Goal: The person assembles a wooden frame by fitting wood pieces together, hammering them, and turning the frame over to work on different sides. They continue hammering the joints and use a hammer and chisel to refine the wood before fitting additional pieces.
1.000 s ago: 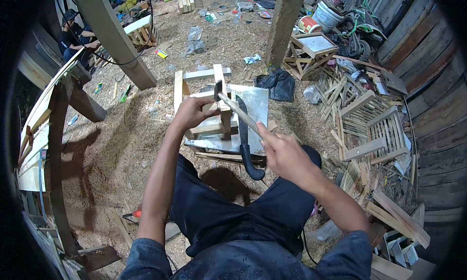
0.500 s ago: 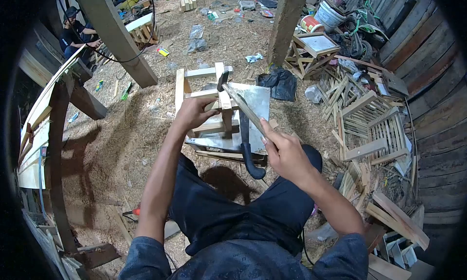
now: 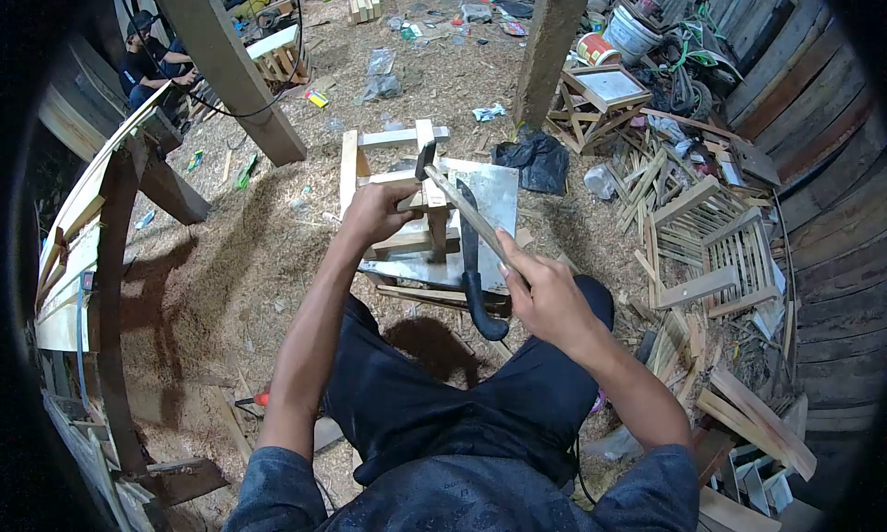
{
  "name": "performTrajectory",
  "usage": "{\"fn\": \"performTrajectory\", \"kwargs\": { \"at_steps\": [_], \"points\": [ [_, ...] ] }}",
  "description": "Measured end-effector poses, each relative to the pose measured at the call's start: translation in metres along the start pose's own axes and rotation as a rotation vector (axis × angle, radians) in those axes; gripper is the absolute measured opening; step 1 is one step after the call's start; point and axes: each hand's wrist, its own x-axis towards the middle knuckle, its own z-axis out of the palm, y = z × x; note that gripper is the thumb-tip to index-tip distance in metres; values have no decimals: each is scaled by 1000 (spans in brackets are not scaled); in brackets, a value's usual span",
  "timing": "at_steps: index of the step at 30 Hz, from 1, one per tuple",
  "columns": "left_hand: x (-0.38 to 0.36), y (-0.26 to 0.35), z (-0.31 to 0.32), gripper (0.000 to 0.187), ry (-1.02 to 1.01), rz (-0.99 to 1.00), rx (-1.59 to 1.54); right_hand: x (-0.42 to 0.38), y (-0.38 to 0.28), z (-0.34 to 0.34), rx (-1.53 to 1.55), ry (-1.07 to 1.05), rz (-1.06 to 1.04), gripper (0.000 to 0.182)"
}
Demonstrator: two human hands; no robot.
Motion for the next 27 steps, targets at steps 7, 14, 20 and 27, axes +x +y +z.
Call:
{"fn": "performTrajectory", "kwargs": {
  "at_steps": [7,14,20,27],
  "points": [
    [3,-11,7,40,66,74,-48,-2,-2,-4,-5,-18,15,47],
    [3,-2,1,42,-4,-57,-101,-4,4,1,-15,-20,-9,46],
    [7,-13,7,37,0,15,-116,-1,-1,-1,29,-28,-8,46],
    [5,-11,7,37,41,52,-112,1,1,-2,-20,-25,-23,47]
  ]
}}
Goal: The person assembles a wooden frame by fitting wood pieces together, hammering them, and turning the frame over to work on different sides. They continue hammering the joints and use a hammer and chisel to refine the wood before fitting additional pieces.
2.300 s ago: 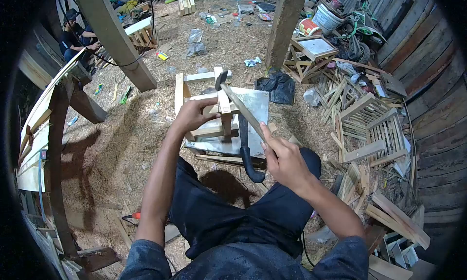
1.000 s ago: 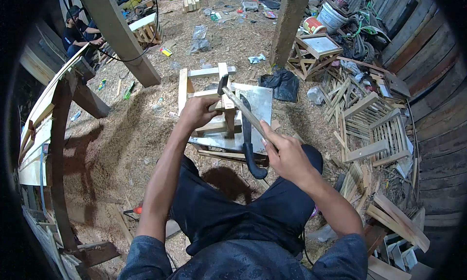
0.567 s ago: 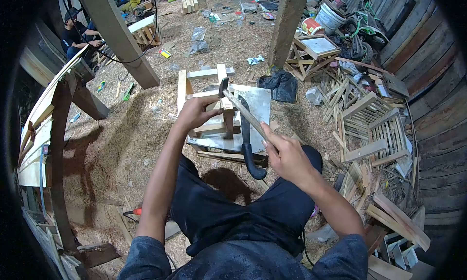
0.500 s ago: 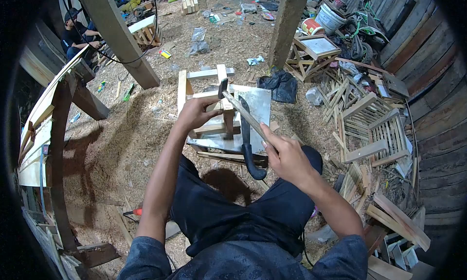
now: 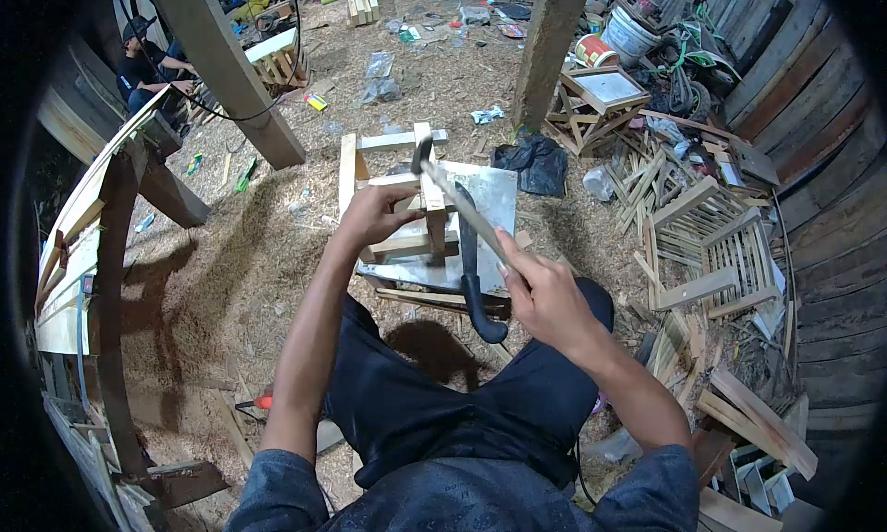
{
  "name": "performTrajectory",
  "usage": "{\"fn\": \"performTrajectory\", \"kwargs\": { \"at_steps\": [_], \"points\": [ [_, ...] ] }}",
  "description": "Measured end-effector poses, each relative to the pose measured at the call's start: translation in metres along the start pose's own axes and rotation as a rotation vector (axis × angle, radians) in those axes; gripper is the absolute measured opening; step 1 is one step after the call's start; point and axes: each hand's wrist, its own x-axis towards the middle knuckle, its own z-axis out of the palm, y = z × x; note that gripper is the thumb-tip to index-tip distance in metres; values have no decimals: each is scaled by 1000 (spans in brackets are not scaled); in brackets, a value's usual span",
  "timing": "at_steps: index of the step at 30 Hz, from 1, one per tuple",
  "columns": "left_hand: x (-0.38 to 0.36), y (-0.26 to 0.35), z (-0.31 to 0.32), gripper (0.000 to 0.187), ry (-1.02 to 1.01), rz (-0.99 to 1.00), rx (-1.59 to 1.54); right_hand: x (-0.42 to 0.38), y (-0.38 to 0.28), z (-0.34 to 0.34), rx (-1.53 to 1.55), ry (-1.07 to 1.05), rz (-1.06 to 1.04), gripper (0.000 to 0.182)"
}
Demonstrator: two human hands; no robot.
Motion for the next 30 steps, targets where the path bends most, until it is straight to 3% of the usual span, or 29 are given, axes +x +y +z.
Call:
{"fn": "performTrajectory", "kwargs": {
  "at_steps": [2,3,5,8,11,15,17,19,20,24,26,28,30],
  "points": [
    [0,0,-3,38,-42,-36,33,0,-1,6,-5,174,-115,48],
    [0,-1,-2,38,-42,-40,32,1,-1,3,-3,169,-115,48],
    [1,-2,-1,38,-35,-38,-17,-1,1,-4,-66,-54,1,51],
    [0,10,-9,39,-74,-74,11,0,-2,-3,-36,57,-41,52],
    [0,-2,1,40,10,-16,-13,0,-3,-4,-117,-2,-45,52],
    [0,4,-4,39,-39,-59,6,0,-1,1,-59,20,-72,51],
    [2,-3,0,38,-38,-60,-3,-1,-6,4,-69,128,-77,50],
    [0,8,-5,39,-52,-103,31,-3,0,2,-72,41,-42,49],
    [0,9,-5,39,-54,-95,34,-3,1,0,-78,-39,-12,49],
    [-4,-6,-7,40,-12,5,37,-5,-5,-2,-35,20,20,48],
    [-5,-21,-23,37,0,234,227,-6,-6,-5,-33,38,21,48],
    [-11,-21,-47,37,-108,86,170,-10,5,-1,-26,59,-18,48],
    [-18,-20,-61,37,-113,117,379,-13,7,3,-15,69,-61,49]
  ]
}}
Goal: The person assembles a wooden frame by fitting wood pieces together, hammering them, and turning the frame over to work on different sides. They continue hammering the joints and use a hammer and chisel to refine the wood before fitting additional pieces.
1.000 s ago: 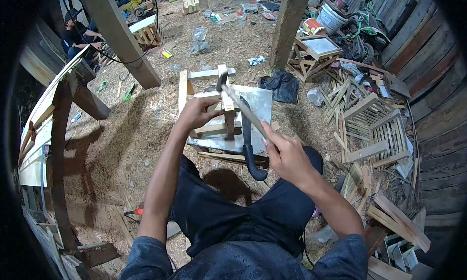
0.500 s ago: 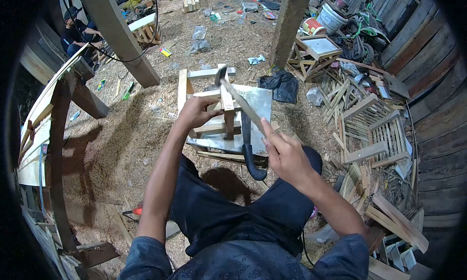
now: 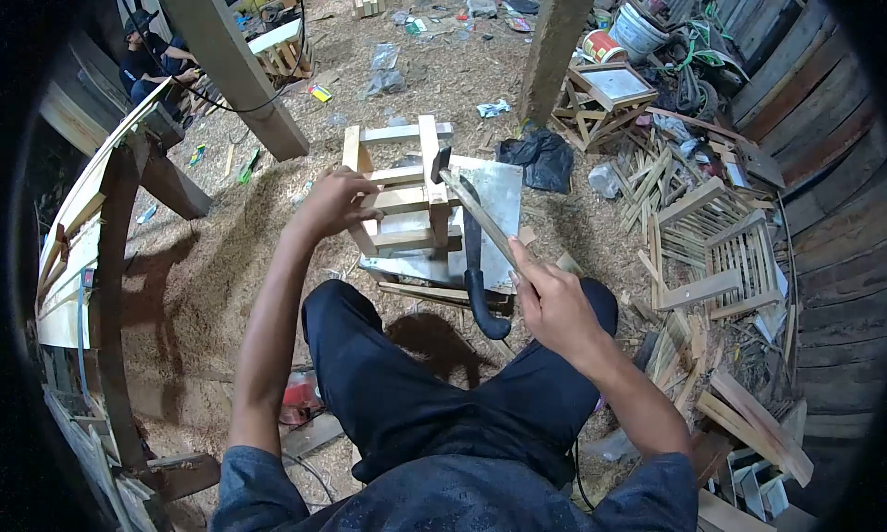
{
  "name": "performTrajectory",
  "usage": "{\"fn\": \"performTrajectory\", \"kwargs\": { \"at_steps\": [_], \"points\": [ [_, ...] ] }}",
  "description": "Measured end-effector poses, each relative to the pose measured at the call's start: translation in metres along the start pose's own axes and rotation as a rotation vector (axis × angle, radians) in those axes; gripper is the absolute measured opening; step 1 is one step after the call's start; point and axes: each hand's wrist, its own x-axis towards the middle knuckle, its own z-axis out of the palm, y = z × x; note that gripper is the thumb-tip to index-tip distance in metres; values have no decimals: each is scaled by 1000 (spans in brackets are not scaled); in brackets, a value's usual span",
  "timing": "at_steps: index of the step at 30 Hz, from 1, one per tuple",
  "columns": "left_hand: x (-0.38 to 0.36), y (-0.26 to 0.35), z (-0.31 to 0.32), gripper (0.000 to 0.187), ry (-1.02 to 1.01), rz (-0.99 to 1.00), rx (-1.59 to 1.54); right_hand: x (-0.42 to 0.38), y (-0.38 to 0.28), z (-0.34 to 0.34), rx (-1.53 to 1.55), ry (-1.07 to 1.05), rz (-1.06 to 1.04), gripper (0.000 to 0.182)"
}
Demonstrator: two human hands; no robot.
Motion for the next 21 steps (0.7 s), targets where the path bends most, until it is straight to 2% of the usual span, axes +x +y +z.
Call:
{"fn": "performTrajectory", "kwargs": {
  "at_steps": [2,5,8,14,17,19,20,21],
  "points": [
    [5,-9,2,37,-73,-22,-45,0,-3,0,26,-56,102,49],
    [8,-11,3,37,-69,51,-64,2,-7,1,18,-39,63,49],
    [9,-7,-1,38,-102,25,-9,5,-12,-5,13,-85,120,49],
    [7,-5,1,39,-123,-26,-28,5,-7,-1,10,-53,66,48],
    [8,5,7,38,-97,-55,-13,5,-11,-2,24,-64,86,48],
    [11,18,18,39,-28,-4,26,4,-9,0,15,-61,85,49],
    [13,19,33,42,90,69,27,4,-8,0,7,-57,81,49],
    [15,25,40,43,125,81,3,5,-9,0,4,-56,79,49]
  ]
}}
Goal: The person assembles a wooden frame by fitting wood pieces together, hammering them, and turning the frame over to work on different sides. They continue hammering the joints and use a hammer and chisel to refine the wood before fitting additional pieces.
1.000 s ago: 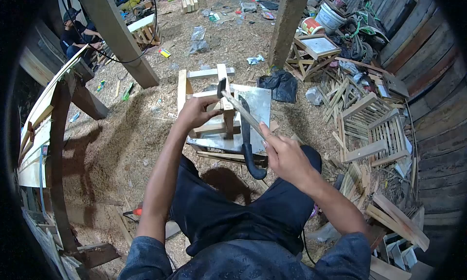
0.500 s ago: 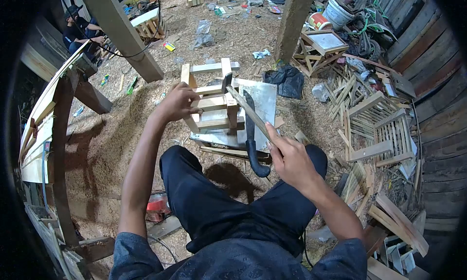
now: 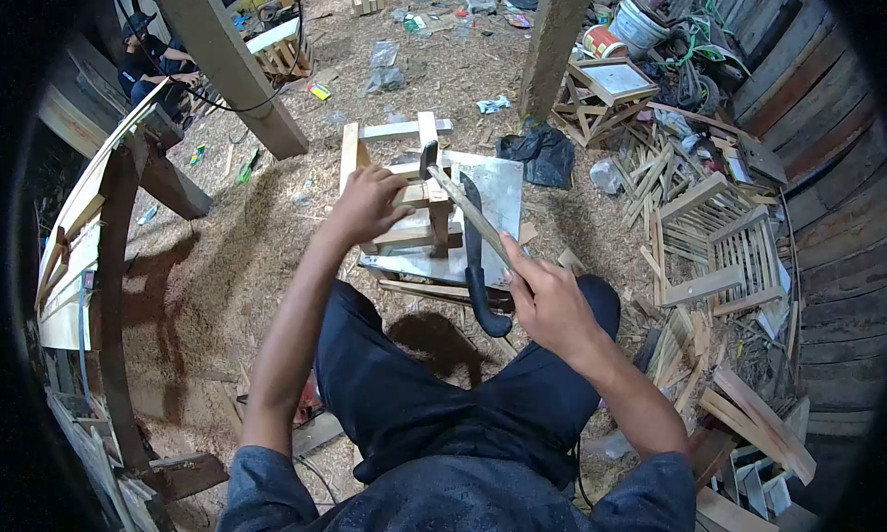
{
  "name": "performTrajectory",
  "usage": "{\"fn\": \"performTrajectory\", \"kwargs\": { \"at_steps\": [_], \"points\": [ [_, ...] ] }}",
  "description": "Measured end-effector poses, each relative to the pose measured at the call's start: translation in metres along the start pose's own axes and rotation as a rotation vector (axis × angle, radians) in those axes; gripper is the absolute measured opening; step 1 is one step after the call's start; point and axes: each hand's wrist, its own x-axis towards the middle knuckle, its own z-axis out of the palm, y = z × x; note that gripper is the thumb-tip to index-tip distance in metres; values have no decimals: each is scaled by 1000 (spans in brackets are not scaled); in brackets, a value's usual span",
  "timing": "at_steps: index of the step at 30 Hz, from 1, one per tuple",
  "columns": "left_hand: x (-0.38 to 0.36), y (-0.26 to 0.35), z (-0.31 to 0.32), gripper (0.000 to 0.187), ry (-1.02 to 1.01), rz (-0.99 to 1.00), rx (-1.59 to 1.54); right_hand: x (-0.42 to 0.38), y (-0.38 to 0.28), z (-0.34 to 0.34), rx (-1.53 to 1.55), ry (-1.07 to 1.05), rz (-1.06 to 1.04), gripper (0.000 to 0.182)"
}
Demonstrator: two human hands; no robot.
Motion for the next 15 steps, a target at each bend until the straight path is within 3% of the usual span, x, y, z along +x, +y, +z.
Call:
{"fn": "performTrajectory", "kwargs": {
  "at_steps": [5,15],
  "points": [
    [-2,12,22,41,158,-39,-90,-2,-6,-6,-10,-19,73,49],
    [4,12,16,39,81,-131,-173,-1,0,1,-11,12,11,48]
  ]
}}
